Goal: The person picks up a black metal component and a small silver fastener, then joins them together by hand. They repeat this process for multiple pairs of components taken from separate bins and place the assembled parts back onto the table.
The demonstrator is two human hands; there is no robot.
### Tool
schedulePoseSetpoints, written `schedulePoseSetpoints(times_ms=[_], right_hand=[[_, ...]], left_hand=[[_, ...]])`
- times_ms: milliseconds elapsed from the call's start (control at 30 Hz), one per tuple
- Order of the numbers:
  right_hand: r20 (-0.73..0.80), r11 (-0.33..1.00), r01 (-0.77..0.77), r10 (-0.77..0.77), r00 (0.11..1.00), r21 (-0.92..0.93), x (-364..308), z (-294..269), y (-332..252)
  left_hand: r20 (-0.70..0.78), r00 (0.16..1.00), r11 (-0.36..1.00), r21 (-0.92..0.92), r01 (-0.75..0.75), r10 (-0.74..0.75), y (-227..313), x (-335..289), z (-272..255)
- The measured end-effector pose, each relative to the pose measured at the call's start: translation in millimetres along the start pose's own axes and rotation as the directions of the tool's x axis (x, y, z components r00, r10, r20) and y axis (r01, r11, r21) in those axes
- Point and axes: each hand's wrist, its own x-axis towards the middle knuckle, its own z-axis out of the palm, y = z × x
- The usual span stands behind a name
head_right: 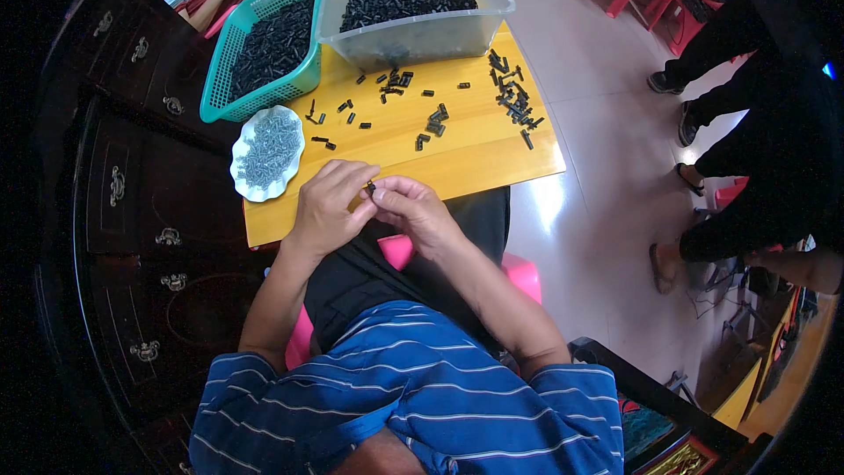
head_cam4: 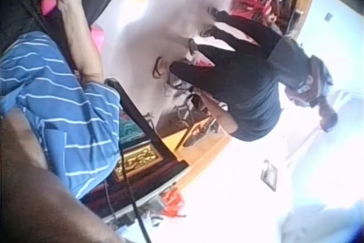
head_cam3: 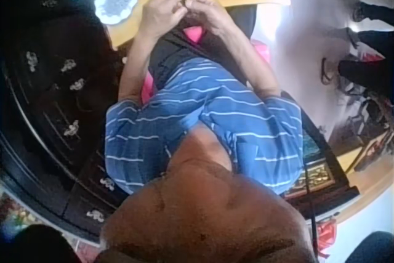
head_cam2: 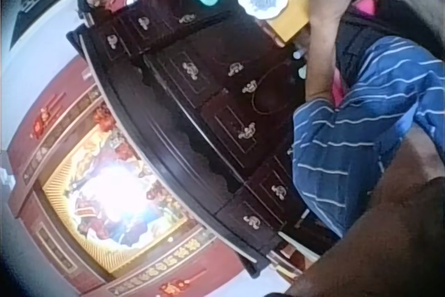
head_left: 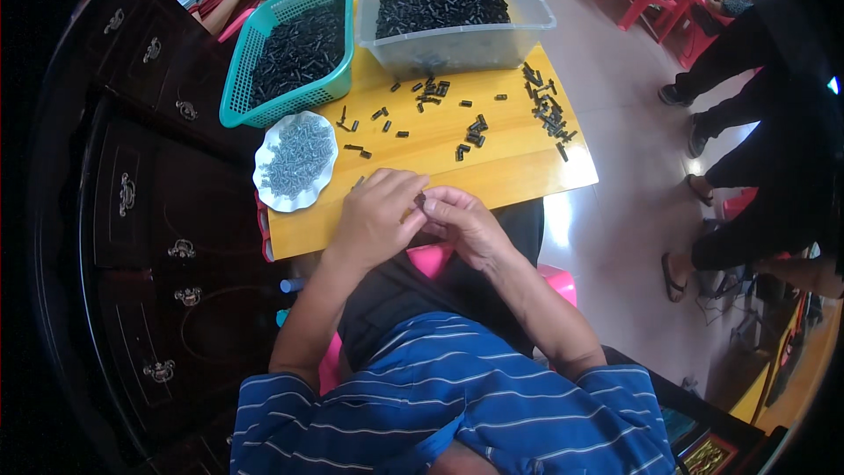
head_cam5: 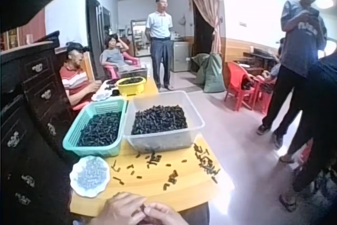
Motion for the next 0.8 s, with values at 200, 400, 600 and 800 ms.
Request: schedulePoseSetpoints(times_ms=[200,400,600,800], right_hand=[[-0.031,1.0,-0.017,0.017,0.999,-0.007,-1,0,-4],[-0.041,0.999,-0.045,0.045,0.998,-0.001,0,-2,-3],[-0.032,0.999,-0.046,0.046,0.998,-0.001,2,-2,0],[0.015,0.987,-0.014,0.017,1.0,-0.16,-4,5,0]], left_hand=[[-0.008,1.0,0.999,-0.041,-0.024,0.024,2,2,1],[-0.001,0.999,0.999,-0.025,-0.048,0.048,-6,-2,3],[-0.047,0.999,0.999,-0.029,-0.021,0.02,-4,-5,2],[0.079,0.994,0.99,-0.11,0.086,-0.077,3,-11,-4]])
